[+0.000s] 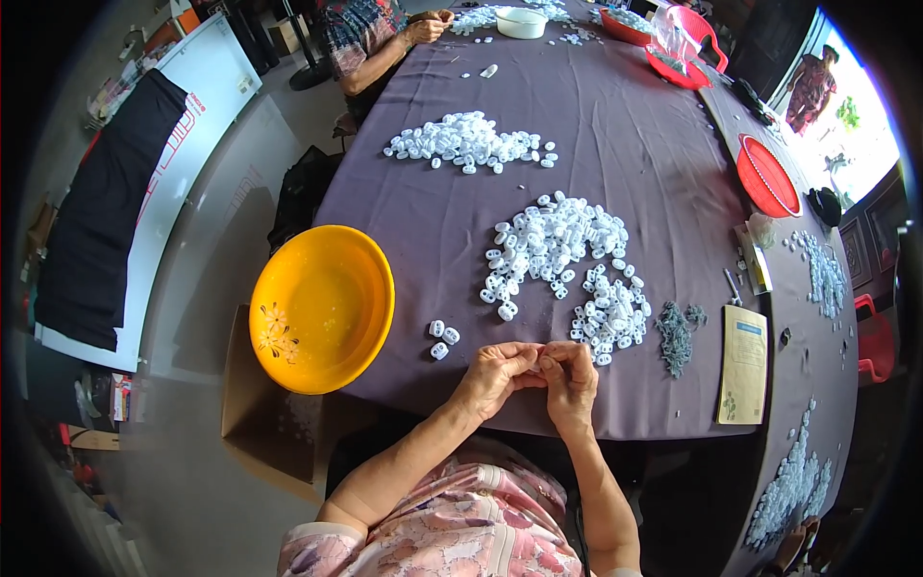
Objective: The person sorts small white plastic components by hand on a table.
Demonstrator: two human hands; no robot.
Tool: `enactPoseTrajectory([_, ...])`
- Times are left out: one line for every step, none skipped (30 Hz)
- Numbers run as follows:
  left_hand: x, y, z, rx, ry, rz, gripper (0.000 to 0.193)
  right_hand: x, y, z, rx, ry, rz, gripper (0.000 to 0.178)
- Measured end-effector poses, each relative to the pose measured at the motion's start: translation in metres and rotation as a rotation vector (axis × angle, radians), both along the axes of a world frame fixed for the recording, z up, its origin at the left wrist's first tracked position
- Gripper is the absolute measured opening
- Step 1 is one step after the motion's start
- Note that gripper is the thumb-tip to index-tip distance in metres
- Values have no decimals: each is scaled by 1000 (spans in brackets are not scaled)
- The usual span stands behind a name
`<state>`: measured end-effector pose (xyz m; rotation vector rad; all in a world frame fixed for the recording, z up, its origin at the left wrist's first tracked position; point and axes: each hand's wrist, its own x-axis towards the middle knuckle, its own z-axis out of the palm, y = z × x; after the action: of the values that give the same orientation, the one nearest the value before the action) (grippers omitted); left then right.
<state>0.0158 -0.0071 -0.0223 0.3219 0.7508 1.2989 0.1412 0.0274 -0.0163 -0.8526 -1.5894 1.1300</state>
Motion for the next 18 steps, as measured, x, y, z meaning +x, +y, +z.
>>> enactPoseTrajectory([0,0,0,-9,1,5,24,0,0,1,-8,-3,5,11])
enactPoseTrajectory([0,1,0,-8,1,4,24,0,1,0,-7,-2,5,11])
enactPoseTrajectory([0,1,0,-10,-11,3,23,1,2,-1,-15,32,17,11])
enactPoseTrajectory([0,1,-1,-12,-23,2,23,1,2,-2,-23,66,29,12])
enactPoseTrajectory([1,0,0,-14,-23,2,23,1,2,-2,-25,66,28,12])
enactPoseTrajectory([1,0,0,-22,-19,11,22,1,2,-2,-33,76,37,12])
enactPoseTrajectory([1,0,0,-31,-15,21,20,1,2,-3,-41,85,45,12])
enactPoseTrajectory([1,1,0,-33,-15,21,20,1,3,-3,-43,85,45,12])
enactPoseTrajectory([0,1,0,-38,-13,16,20,1,3,-3,-47,82,51,12])
enactPoseTrajectory([0,1,0,-43,-10,11,20,1,3,-4,-51,79,57,12])
enactPoseTrajectory([0,1,0,-46,-11,10,20,2,4,-4,-53,78,56,12])
enactPoseTrajectory([0,1,1,-46,-5,6,20,2,4,-4,-29,53,55,12])
enactPoseTrajectory([0,1,1,-45,1,2,20,2,4,-4,-4,29,54,13])
enactPoseTrajectory([0,1,3,-46,1,1,20,3,4,-4,-5,29,53,13])
enactPoseTrajectory([0,1,4,-46,6,3,20,3,5,-5,-4,31,58,13])
enactPoseTrajectory([0,1,5,-46,10,5,20,3,5,-6,-2,33,63,13])
enactPoseTrajectory([0,0,5,-46,11,3,20,3,4,-4,-2,34,61,13])
enactPoseTrajectory([0,1,4,-42,2,3,20,2,4,-2,7,29,53,13])
